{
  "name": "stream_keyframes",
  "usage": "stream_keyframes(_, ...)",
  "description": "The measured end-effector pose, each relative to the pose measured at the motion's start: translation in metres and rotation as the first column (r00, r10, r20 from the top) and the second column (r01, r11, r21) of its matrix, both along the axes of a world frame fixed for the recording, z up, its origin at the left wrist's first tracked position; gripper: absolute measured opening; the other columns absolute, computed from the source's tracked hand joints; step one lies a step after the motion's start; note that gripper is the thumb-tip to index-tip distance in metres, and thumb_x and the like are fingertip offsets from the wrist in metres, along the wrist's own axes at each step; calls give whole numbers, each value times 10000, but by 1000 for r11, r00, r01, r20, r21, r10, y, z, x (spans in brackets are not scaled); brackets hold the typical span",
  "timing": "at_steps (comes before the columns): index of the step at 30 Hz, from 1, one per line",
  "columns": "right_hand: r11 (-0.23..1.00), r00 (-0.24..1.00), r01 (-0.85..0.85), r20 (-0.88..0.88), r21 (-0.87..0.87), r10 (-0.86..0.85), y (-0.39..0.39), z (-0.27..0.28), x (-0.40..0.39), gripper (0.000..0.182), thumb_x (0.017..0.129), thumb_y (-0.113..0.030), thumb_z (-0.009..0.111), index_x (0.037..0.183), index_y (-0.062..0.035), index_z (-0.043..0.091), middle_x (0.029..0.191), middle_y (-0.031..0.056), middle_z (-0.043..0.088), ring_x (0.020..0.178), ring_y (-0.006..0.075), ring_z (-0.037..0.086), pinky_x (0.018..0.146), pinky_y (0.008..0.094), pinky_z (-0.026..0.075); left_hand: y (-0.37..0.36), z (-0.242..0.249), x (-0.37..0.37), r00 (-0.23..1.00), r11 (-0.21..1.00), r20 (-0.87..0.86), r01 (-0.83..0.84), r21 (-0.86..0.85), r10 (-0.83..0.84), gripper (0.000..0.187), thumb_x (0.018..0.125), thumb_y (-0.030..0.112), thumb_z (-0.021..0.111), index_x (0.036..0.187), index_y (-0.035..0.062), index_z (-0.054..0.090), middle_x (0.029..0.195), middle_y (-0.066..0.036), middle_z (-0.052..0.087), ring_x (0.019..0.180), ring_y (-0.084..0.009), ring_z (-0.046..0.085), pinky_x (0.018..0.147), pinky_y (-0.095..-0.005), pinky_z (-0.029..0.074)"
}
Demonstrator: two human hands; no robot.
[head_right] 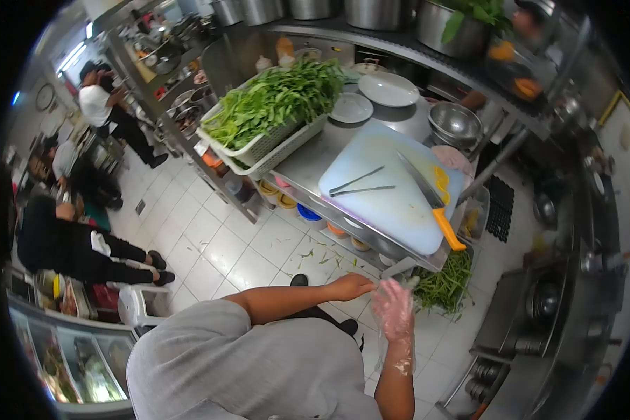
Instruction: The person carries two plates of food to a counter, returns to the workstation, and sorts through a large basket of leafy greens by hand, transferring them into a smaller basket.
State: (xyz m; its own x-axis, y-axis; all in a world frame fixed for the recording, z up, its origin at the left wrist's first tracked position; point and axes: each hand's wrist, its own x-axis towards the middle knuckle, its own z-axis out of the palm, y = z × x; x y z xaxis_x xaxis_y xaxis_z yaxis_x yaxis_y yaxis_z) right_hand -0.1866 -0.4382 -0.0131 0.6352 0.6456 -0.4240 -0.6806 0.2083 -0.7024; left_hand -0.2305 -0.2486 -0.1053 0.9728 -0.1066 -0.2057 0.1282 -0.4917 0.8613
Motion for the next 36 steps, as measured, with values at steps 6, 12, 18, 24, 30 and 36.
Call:
stream_keyframes(6,906,965,231,-201,354,-168,9,4,-1,782,891,-652,309,1434,-96,228,1476,140,245,1348,316,245,1092,504,157,-27,78,-25,875,934,452,-291,210,171,591,872,377,550,1349,69,386,1444,-191,284,1294,-347,335,1033,-480,309)
stream_keyframes(12,814,888,366,-430,450,-161,26,15,-10,881,816,-725,377,1456,-153,177,1518,136,138,1398,304,135,1117,495,60,33,35,-69,908,948,-323,-188,256,267,673,872,479,518,1387,85,336,1507,-187,107,1386,-324,158,1071,-576,158)
stream_keyframes(18,919,963,158,-262,361,-63,73,26,-26,914,807,-727,393,1451,-121,164,1497,177,174,1378,314,198,1108,510,139,50,73,-97,898,940,388,-292,174,207,679,877,490,510,1407,108,325,1509,-172,148,1388,-316,179,1064,-558,195)
stream_keyframes(24,934,913,70,-399,351,82,154,27,-66,878,826,-698,409,1434,-95,215,1434,172,305,1275,303,367,1044,458,306,119,-6,-110,802,803,75,-596,22,593,570,852,358,535,1347,99,423,1413,-215,343,1341,-286,301,1074,-518,201)
stream_keyframes(30,999,997,-51,59,13,51,130,66,-30,653,890,-525,481,1326,-47,396,1341,154,444,1170,269,475,956,394,381,240,-70,-243,760,659,-298,-221,719,578,534,826,450,564,1215,84,554,1396,-178,386,1331,-357,292,1008,-643,249)
stream_keyframes(36,655,560,484,780,-581,278,72,39,64,417,848,-240,630,1188,-18,534,1171,166,560,1051,245,553,893,376,434,220,-113,-216,852,826,-47,-491,278,522,388,829,318,633,1064,9,618,1113,-189,598,1091,-333,538,941,-396,426)
